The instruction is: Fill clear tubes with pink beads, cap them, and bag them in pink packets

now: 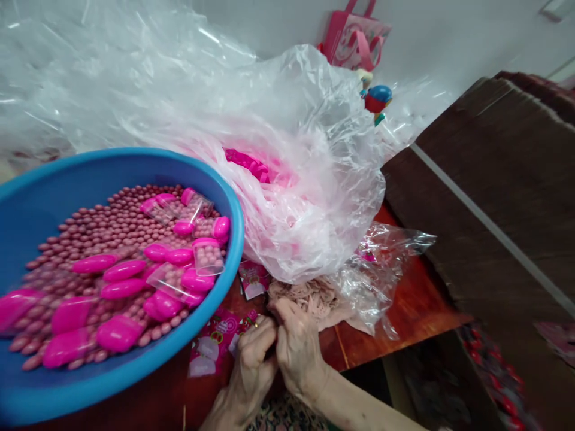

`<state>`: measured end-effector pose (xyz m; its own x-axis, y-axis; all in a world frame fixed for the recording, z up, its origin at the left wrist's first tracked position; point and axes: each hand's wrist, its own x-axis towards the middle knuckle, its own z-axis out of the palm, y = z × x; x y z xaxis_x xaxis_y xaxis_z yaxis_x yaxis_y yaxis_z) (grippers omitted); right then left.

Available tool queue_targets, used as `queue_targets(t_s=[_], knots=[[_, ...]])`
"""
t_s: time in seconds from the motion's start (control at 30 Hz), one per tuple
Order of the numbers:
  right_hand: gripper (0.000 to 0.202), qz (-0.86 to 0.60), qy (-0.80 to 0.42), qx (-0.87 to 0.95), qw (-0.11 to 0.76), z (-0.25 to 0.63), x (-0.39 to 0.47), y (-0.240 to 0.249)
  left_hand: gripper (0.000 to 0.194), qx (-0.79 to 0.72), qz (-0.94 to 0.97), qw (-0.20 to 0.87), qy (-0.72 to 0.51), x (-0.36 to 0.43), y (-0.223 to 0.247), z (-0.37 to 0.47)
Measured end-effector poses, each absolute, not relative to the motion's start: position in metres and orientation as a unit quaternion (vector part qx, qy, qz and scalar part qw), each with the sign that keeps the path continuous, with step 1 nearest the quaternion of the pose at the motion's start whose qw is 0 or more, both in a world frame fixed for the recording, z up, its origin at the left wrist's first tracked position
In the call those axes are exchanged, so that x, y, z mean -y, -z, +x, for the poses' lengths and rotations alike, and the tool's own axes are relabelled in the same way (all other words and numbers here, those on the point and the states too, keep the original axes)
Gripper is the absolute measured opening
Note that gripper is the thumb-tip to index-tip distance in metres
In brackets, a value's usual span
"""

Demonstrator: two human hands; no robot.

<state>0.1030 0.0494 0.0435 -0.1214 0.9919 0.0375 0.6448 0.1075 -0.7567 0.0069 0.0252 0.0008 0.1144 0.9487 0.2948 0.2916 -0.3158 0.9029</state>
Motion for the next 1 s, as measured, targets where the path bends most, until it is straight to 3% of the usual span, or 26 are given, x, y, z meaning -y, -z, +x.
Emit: queue_targets(t_s=[0.27, 0.43, 0.63, 0.87, 1.0], knots=[[0.020, -0.640, -0.470, 0.509, 0.332, 0.103, -0.055, -0.048, 0.015, -0.492, 0.630, 0.421, -0.428, -0.025, -0.011, -0.005], [0.037, -0.605, -0.594, 0.373, 0.376, 0.110, -0.052, -0.061, 0.019, -0.508, 0.612, 0.439, -0.419, -0.024, -0.025, -0.014], [0.037, -0.568, -0.650, 0.273, 0.424, 0.109, -0.034, -0.078, 0.008, -0.532, 0.616, 0.428, -0.393, -0.017, -0.045, -0.015], [0.037, -0.543, -0.692, 0.247, 0.407, 0.103, -0.035, -0.081, 0.008, -0.544, 0.625, 0.440, -0.347, -0.015, -0.063, -0.018], [0.037, -0.554, -0.677, 0.287, 0.390, 0.101, -0.039, -0.075, 0.013, -0.516, 0.667, 0.401, -0.359, -0.009, -0.047, -0.017]])
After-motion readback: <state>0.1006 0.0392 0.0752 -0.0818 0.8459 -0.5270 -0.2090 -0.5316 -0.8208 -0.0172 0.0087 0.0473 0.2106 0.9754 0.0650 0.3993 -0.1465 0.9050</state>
